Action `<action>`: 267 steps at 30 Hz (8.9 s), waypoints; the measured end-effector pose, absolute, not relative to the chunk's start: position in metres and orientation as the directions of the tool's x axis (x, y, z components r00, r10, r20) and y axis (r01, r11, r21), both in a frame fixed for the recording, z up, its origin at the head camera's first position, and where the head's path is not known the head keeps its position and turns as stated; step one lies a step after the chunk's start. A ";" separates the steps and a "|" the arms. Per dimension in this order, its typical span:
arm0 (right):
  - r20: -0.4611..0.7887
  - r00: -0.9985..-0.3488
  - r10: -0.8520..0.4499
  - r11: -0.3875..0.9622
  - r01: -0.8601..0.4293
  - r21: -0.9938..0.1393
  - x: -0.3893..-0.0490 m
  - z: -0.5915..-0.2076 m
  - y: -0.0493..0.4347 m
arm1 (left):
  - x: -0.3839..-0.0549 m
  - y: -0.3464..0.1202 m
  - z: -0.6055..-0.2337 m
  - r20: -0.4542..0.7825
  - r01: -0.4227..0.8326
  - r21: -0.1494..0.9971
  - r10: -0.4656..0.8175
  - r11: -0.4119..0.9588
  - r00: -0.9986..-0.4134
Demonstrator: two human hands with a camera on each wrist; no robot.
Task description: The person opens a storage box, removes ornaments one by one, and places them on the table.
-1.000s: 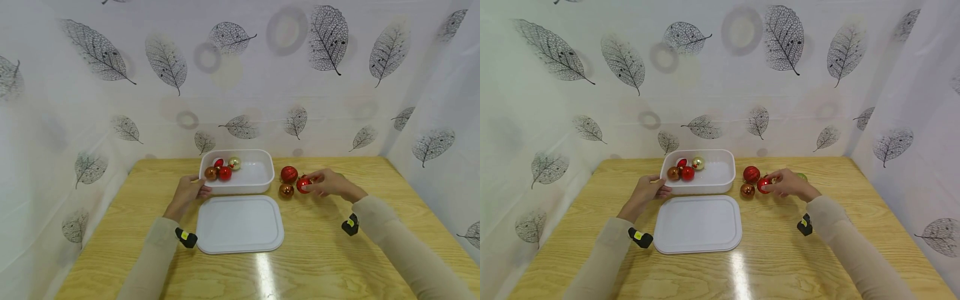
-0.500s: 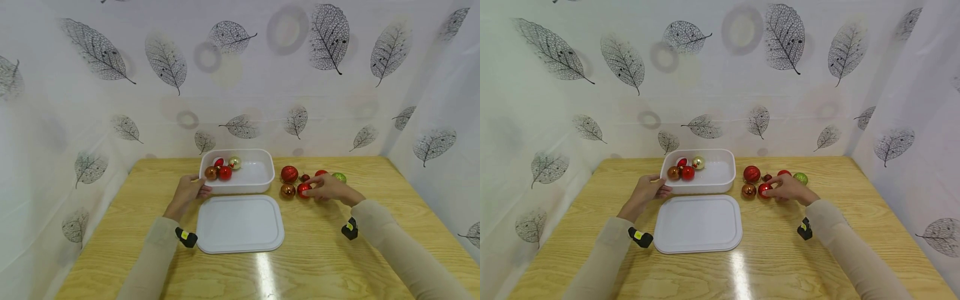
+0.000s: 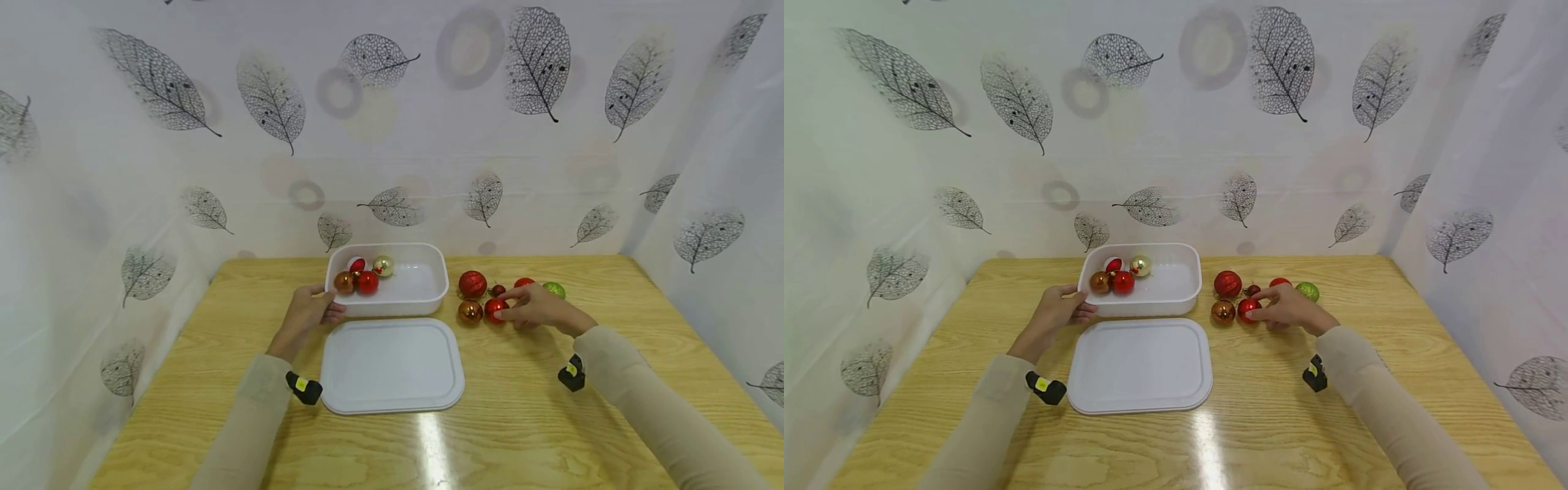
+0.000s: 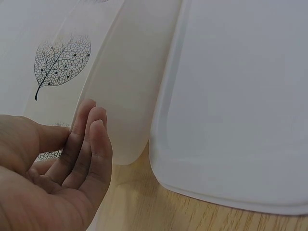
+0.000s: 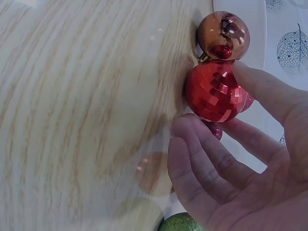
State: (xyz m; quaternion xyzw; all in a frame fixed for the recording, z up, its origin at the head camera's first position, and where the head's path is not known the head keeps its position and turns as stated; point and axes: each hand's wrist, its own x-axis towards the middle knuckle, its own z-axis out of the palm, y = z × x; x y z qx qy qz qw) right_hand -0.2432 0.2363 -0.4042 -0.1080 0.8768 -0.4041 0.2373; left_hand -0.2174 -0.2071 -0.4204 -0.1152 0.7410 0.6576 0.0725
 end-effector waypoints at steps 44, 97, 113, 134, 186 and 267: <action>-0.224 -0.868 -0.443 0.708 -0.185 -0.682 -0.275 -0.332 0.161 | -0.220 -0.208 -0.422 -0.272 -0.281 0.954 -0.087 0.107 -0.958; -0.156 -0.866 -0.476 0.589 -0.181 -0.788 -0.306 -0.414 -0.002 | -0.221 -0.210 -0.424 -0.272 -0.278 0.957 -0.079 0.076 -0.959; -0.088 -0.887 -0.454 0.670 -0.274 -0.690 -0.314 -0.425 -0.014 | -0.222 -0.210 -0.425 -0.279 -0.285 0.956 -0.084 0.070 -0.957; -0.124 -0.904 -0.409 0.694 -0.220 -0.685 -0.308 -0.414 -0.003 | -0.221 -0.207 -0.420 -0.279 -0.286 0.955 -0.095 0.074 -0.956; -0.115 -0.922 -0.370 0.715 -0.204 -0.669 -0.292 -0.340 0.131 | -0.221 -0.207 -0.424 -0.275 -0.281 0.956 -0.081 0.082 -0.958; -0.248 -0.936 -0.251 0.828 -0.075 -0.556 -0.239 -0.402 0.269 | -0.217 -0.208 -0.417 -0.271 -0.276 0.955 -0.060 0.108 -0.961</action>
